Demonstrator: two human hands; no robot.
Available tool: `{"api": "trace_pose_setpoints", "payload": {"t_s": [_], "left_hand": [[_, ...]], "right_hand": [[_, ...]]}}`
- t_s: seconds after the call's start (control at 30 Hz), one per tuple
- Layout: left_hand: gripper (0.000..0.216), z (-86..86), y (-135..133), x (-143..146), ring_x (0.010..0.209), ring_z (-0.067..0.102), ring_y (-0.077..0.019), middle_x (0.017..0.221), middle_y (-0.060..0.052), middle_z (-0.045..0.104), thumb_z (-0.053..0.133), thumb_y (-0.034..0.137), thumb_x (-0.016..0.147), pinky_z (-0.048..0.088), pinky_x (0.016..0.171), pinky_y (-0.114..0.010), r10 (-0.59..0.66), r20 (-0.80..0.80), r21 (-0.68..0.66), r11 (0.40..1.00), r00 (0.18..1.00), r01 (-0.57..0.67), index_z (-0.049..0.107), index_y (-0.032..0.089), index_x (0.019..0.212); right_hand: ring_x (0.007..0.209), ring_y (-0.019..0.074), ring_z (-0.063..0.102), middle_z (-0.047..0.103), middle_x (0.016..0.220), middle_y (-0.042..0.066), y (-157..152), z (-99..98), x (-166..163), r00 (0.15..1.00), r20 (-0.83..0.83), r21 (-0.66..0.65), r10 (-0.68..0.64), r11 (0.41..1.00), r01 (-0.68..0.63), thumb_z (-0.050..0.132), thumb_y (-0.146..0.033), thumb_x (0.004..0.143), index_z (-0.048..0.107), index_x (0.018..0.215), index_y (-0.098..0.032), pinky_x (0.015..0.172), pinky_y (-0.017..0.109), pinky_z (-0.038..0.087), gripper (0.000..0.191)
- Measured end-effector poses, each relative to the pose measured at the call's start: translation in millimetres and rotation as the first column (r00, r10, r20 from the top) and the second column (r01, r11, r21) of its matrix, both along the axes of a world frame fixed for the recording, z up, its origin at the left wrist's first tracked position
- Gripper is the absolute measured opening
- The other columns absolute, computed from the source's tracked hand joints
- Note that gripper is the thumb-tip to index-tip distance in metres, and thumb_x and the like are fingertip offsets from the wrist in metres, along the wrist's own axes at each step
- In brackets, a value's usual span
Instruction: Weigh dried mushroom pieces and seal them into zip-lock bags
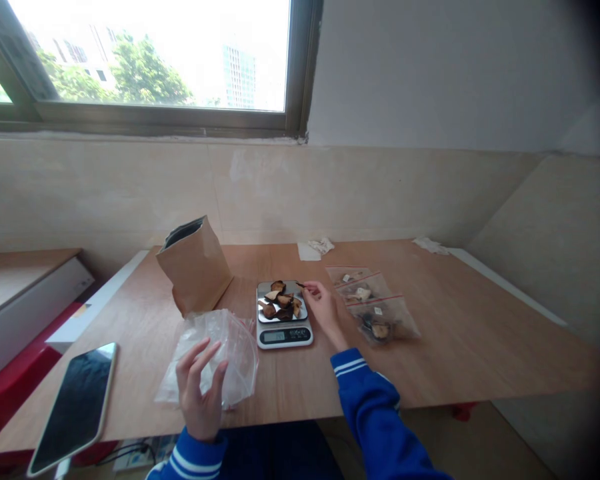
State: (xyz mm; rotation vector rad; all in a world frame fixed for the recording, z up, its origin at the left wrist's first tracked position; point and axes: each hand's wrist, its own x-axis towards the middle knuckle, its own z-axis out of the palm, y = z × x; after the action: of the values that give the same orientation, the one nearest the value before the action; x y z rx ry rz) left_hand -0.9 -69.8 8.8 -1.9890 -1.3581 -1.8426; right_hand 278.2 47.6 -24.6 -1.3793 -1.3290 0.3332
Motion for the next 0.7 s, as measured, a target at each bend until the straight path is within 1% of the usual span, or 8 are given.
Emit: {"api": "trace_pose_setpoints", "payload": {"t_s": [0.17, 0.3, 0.37, 0.4, 0.47, 0.57, 0.63, 0.7], "left_hand": [[0.041, 4.6, -3.4, -7.0, 0.111, 0.056, -0.0222, 0.119, -0.007, 0.058, 0.063, 0.013, 0.081, 0.045, 0.094, -0.040, -0.018, 0.002, 0.015, 1.000, 1.000, 0.018, 0.060, 0.026, 0.120], [0.042, 3.0, -3.9, -14.2, 0.112, 0.056, -0.0230, 0.121, -0.006, 0.059, 0.064, 0.013, 0.080, 0.044, 0.097, -0.042, -0.008, 0.035, 0.006, 1.000, 0.999, 0.008, 0.060, 0.027, 0.119], [0.040, 1.5, -3.2, -13.9, 0.112, 0.057, -0.0233, 0.121, -0.006, 0.060, 0.063, 0.013, 0.081, 0.044, 0.098, -0.043, -0.009, 0.054, 0.005, 1.000, 0.999, 0.009, 0.061, 0.027, 0.118], [0.039, 0.8, -2.7, -12.5, 0.113, 0.056, -0.0235, 0.122, -0.006, 0.060, 0.063, 0.014, 0.081, 0.044, 0.098, -0.044, -0.014, 0.061, 0.004, 1.000, 0.998, 0.013, 0.061, 0.027, 0.118], [0.037, 0.5, -1.6, -7.2, 0.114, 0.056, -0.0237, 0.122, -0.006, 0.060, 0.061, 0.015, 0.082, 0.044, 0.098, -0.044, -0.033, 0.070, -0.005, 0.999, 0.997, 0.033, 0.061, 0.026, 0.117], [0.035, 2.7, -1.2, 3.6, 0.115, 0.056, -0.0233, 0.122, -0.006, 0.059, 0.059, 0.016, 0.084, 0.046, 0.097, -0.043, -0.077, 0.072, -0.024, 0.997, 0.994, 0.078, 0.060, 0.025, 0.118], [0.035, 4.9, -2.0, 9.9, 0.115, 0.056, -0.0228, 0.123, -0.006, 0.059, 0.058, 0.016, 0.084, 0.046, 0.096, -0.042, -0.103, 0.078, -0.032, 0.994, 0.992, 0.106, 0.060, 0.025, 0.119], [0.035, 6.0, -3.3, 13.9, 0.115, 0.056, -0.0224, 0.123, -0.006, 0.060, 0.058, 0.017, 0.085, 0.046, 0.096, -0.041, -0.120, 0.089, -0.039, 0.992, 0.989, 0.124, 0.059, 0.025, 0.119]], "right_hand": [[0.089, 0.0224, 0.063, 0.071, 0.091, 0.008, -0.6, 17.6, -13.5, 0.985, 0.169, -0.011, 0.047, 0.999, -0.045, 0.048, -0.027, 0.086, 0.067, 0.095, -0.020, 0.085, 0.038, 0.047, 0.022], [0.092, 0.0219, 0.063, 0.070, 0.097, 0.008, -21.8, 25.5, -19.2, 0.995, 0.093, 0.041, 0.036, 0.998, -0.039, 0.044, -0.030, 0.091, 0.065, 0.098, -0.019, 0.084, 0.036, 0.047, 0.025], [0.092, 0.0212, 0.062, 0.069, 0.098, 0.008, -38.9, 34.7, -28.5, 0.998, 0.039, 0.065, 0.045, 0.997, -0.047, 0.042, -0.032, 0.092, 0.064, 0.098, -0.019, 0.083, 0.034, 0.047, 0.027], [0.092, 0.0206, 0.061, 0.068, 0.097, 0.008, -48.8, 41.1, -35.7, 0.997, 0.021, 0.067, 0.068, 0.995, -0.069, 0.041, -0.033, 0.093, 0.064, 0.098, -0.019, 0.082, 0.033, 0.047, 0.027], [0.089, 0.0189, 0.061, 0.067, 0.097, 0.007, -69.5, 56.1, -54.3, 0.984, 0.016, 0.046, 0.177, 0.983, -0.178, 0.041, -0.034, 0.094, 0.064, 0.096, -0.020, 0.079, 0.030, 0.046, 0.027], [0.087, 0.0177, 0.059, 0.066, 0.096, 0.005, -96.7, 77.0, -84.7, 0.924, 0.052, -0.056, 0.379, 0.925, -0.376, 0.046, -0.036, 0.093, 0.064, 0.099, -0.021, 0.079, 0.029, 0.045, 0.024], [0.078, 0.0165, 0.059, 0.066, 0.092, 0.003, -107.8, 85.2, -100.5, 0.890, 0.013, -0.153, 0.456, 0.880, -0.449, 0.050, -0.040, 0.090, 0.062, 0.103, -0.021, 0.074, 0.028, 0.045, 0.025], [0.071, 0.0154, 0.058, 0.066, 0.085, 0.002, -112.1, 87.0, -110.4, 0.872, -0.070, -0.226, 0.485, 0.843, -0.488, 0.053, -0.041, 0.089, 0.060, 0.104, -0.021, 0.065, 0.026, 0.044, 0.026]]}}
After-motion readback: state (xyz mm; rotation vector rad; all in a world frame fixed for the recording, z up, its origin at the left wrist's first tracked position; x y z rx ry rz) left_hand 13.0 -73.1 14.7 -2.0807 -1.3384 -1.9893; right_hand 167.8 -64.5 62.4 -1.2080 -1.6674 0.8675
